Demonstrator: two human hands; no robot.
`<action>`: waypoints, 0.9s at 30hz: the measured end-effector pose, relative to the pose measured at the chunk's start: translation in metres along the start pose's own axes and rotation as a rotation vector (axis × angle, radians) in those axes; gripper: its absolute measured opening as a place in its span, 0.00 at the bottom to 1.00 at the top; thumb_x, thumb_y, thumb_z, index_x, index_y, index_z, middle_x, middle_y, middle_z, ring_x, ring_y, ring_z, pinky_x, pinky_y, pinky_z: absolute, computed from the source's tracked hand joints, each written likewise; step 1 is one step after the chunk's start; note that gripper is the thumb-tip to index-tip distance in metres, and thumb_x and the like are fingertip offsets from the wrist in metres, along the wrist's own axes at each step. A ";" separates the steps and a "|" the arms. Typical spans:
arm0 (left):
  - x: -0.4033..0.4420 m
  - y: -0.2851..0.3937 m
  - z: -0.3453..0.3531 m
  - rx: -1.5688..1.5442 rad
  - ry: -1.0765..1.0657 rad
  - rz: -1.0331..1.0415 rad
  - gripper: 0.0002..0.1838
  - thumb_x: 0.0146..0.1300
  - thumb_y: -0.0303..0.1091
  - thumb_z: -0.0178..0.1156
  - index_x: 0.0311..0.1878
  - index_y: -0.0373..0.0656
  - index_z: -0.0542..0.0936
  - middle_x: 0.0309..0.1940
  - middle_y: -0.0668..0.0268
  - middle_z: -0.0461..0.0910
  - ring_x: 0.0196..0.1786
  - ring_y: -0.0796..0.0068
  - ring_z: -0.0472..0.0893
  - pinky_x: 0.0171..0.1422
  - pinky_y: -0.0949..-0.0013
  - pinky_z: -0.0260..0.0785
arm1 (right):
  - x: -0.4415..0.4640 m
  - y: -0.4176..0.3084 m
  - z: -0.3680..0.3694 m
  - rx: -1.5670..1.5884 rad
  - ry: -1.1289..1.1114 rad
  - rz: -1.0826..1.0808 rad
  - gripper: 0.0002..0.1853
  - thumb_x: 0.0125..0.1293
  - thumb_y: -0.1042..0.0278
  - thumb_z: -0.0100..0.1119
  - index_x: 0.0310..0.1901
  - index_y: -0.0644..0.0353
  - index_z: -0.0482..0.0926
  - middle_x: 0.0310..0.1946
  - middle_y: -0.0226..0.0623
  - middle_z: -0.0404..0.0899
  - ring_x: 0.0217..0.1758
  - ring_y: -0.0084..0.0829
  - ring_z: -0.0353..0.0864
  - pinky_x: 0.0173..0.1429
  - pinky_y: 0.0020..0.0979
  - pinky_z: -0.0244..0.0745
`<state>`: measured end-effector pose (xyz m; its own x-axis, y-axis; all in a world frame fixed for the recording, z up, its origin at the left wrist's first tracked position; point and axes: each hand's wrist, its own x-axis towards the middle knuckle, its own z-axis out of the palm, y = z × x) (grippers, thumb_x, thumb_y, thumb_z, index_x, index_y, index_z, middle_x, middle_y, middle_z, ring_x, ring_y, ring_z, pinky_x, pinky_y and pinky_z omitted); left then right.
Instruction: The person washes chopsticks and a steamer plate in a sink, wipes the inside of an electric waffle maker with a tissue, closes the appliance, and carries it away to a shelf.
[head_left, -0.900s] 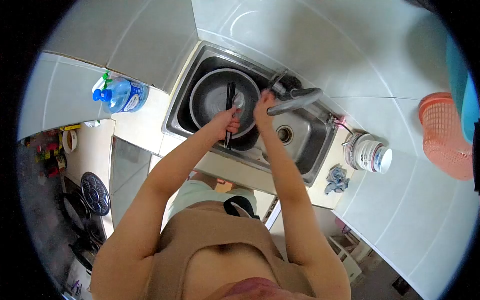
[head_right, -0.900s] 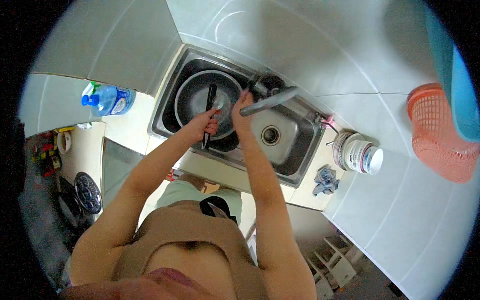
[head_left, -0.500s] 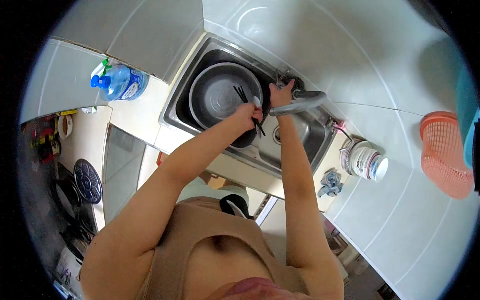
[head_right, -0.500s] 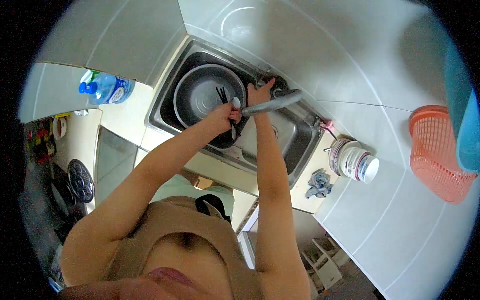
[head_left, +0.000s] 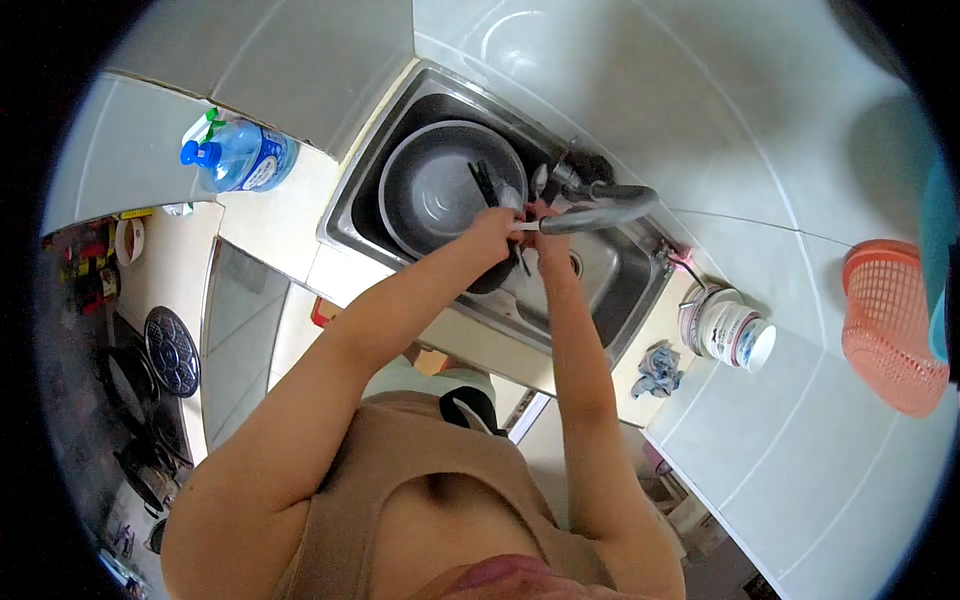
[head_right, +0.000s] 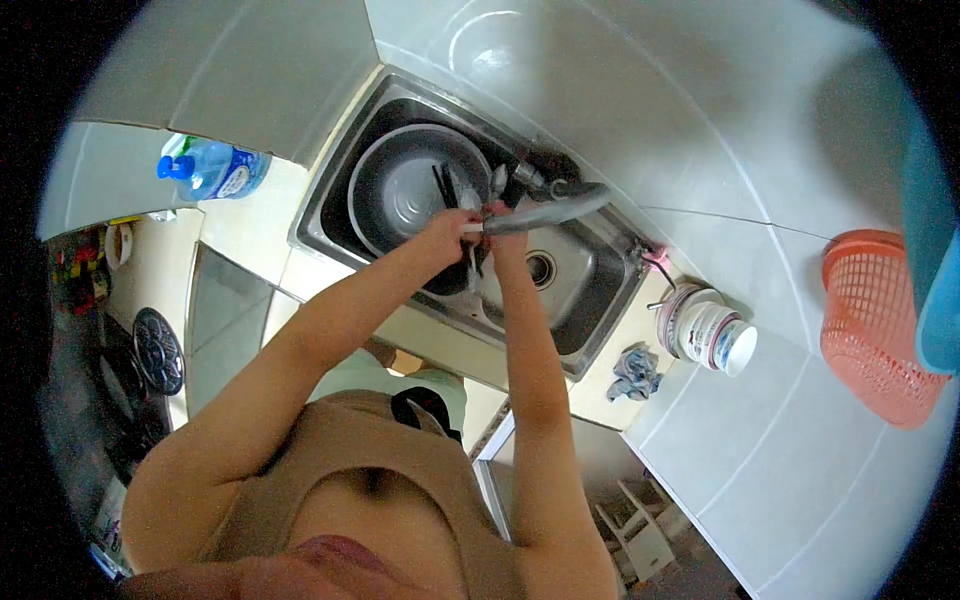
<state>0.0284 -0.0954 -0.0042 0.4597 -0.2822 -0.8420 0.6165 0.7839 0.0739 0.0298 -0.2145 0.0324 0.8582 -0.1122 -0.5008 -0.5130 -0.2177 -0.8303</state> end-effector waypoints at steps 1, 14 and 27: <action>-0.006 -0.002 -0.006 0.069 -0.069 0.000 0.11 0.70 0.33 0.47 0.37 0.34 0.72 0.25 0.60 0.71 0.20 0.75 0.68 0.19 0.71 0.57 | -0.005 0.007 0.007 0.386 -0.039 0.276 0.13 0.69 0.61 0.52 0.34 0.64 0.77 0.33 0.38 0.79 0.38 0.33 0.78 0.38 0.33 0.72; -0.080 0.038 -0.036 0.332 0.190 0.163 0.15 0.68 0.43 0.56 0.36 0.39 0.70 0.23 0.66 0.69 0.20 0.75 0.66 0.20 0.70 0.53 | 0.018 0.000 0.116 0.393 -0.133 0.242 0.19 0.64 0.73 0.54 0.56 0.68 0.68 0.45 0.42 0.76 0.35 0.32 0.74 0.35 0.33 0.69; -0.085 0.048 -0.027 0.587 0.040 0.048 0.14 0.68 0.42 0.52 0.39 0.40 0.68 0.24 0.63 0.73 0.19 0.72 0.73 0.18 0.68 0.66 | 0.000 -0.019 0.090 0.248 -0.225 0.330 0.30 0.66 0.44 0.51 0.49 0.70 0.76 0.39 0.52 0.81 0.43 0.48 0.80 0.48 0.42 0.72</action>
<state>0.0014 -0.0189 0.0566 0.4789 -0.2238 -0.8489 0.8513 0.3546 0.3867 0.0379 -0.1227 0.0259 0.6376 0.0828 -0.7659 -0.7700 0.0354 -0.6371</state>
